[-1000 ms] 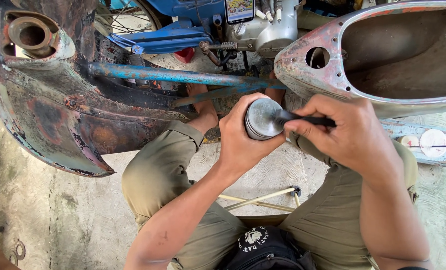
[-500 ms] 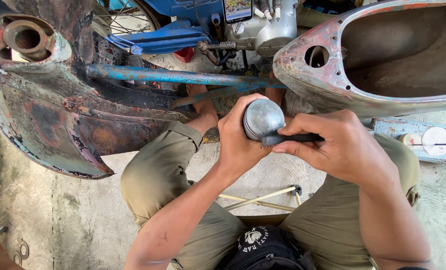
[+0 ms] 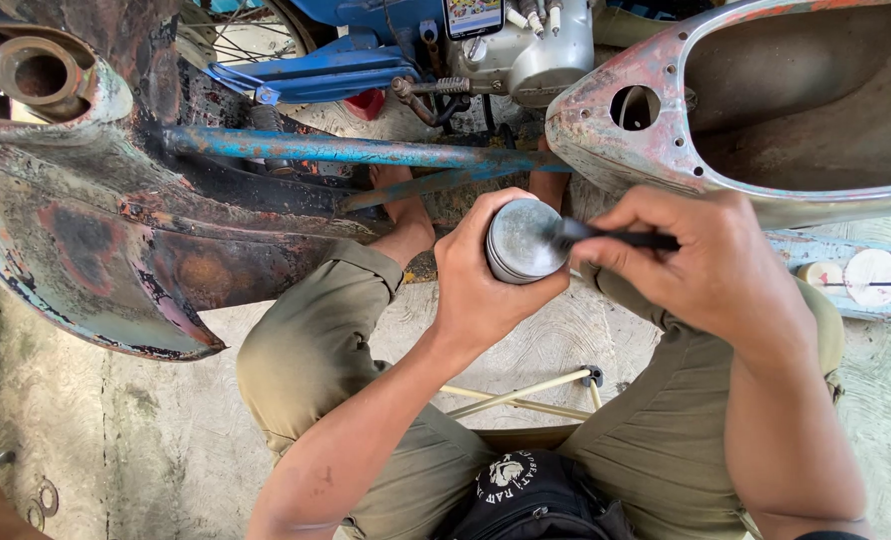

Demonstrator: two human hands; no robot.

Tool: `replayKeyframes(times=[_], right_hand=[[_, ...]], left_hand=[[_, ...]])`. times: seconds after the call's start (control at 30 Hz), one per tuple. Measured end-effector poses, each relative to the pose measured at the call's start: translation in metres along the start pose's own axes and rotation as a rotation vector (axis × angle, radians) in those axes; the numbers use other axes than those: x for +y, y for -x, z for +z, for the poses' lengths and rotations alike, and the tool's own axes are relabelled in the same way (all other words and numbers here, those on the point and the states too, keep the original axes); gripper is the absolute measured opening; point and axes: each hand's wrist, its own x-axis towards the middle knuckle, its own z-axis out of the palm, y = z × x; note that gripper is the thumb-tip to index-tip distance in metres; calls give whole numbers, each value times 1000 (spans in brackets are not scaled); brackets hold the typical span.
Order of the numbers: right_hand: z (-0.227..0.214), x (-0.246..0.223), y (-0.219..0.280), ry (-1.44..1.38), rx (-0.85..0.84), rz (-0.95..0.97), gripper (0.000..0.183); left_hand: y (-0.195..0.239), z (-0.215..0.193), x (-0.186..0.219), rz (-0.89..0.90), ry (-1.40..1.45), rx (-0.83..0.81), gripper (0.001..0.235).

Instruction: Cleaning the carbon deposits or dirt from the top of a motorcycle piston using a small scrubbing tool.

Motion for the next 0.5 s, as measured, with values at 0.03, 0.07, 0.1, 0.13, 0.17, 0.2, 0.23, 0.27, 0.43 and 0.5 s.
replayKeyframes(times=[0.03,0.07,0.1,0.13,0.17,0.2,0.23,0.27,0.43,0.5], right_hand=[[1,-1,1,42,48,52,23],[1,-1,2,83,95,103,26],[2,-5,2,83,95,102,26],[3,-10,2,62,85,80,24],[4,-14,4,41,72,61,24],[4,-13,2,40,71,62,24],[4,-12,2,3,44,66,22],[3,-12,1,-34,16,70,21],[2,-10,1,69,75,80,24],[3,-14,2,62,68,49,23]], left_hand=[[-1,0,2,1,9,3,54],[-1,0,4,2,17,6,53],[-1,0,2,3,16,8,53],[-1,0,0,9,17,2,53],[1,0,-2,12,19,-6,53],[1,0,-2,10,19,-7,53],[1,-1,-1,22,38,-11,53],[1,-1,0,33,56,-15,54],[0,0,-1,-10,22,0,54],[1,0,-4,-10,22,-8,55]])
